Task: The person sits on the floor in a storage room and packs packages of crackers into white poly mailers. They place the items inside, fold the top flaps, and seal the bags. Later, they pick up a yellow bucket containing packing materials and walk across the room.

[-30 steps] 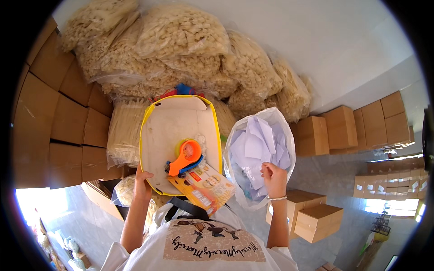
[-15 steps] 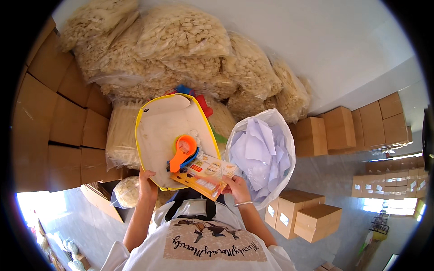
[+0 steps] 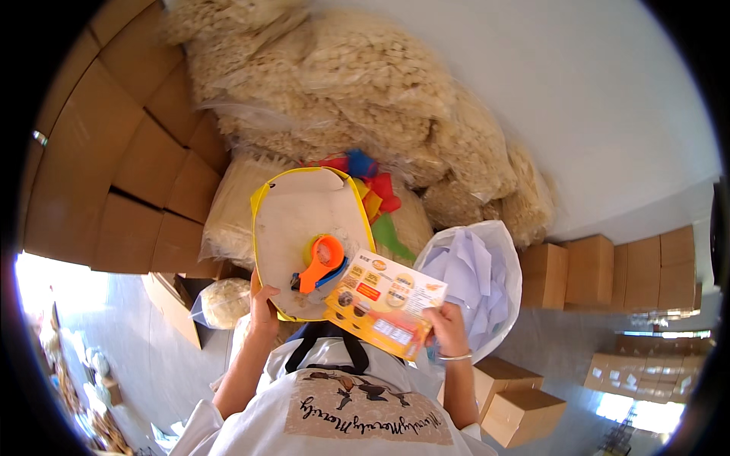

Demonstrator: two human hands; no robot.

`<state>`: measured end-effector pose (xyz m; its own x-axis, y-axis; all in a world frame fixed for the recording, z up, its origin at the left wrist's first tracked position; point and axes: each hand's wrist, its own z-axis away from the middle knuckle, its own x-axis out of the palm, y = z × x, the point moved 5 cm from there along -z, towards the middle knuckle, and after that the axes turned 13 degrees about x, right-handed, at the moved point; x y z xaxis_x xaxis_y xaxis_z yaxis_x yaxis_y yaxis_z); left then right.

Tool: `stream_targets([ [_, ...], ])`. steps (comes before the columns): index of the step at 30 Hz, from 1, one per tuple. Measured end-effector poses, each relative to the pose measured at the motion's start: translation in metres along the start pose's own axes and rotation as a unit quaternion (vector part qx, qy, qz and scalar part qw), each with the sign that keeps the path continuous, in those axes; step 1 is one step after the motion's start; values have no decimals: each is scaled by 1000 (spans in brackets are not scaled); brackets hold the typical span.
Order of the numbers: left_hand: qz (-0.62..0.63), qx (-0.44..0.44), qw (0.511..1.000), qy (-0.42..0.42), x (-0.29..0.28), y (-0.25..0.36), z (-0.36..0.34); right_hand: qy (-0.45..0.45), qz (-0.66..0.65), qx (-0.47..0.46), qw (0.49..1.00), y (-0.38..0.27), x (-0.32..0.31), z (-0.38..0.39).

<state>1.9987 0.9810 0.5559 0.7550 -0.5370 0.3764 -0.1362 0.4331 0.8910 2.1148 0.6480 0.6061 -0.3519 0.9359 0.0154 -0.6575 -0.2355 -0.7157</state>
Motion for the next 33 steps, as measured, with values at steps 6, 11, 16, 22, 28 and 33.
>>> stream_targets([
  [6, 40, 21, 996, 73, -21, 2, 43, 26, 27, -68, 997, -51, -19, 19],
  [11, 69, 61, 986, 142, -46, -12, 105, -67, -35, -110, 991, -48, -13, 17],
  [16, 93, 52, 974, 201, -71, -32, 195, -157, -55, -79, 983, -3, 27, 15],
  [22, 139, 67, 947, 280, -98, -63, 304, -306, 45, 18, 951, 95, 94, 37],
  [28, 176, 99, 906, 372, -118, -94, 390, -464, 244, 118, 843, 215, 136, 71],
  [33, 262, 128, 846, 446, -158, -134, 469, -491, 389, -42, 778, 242, 135, 124],
])
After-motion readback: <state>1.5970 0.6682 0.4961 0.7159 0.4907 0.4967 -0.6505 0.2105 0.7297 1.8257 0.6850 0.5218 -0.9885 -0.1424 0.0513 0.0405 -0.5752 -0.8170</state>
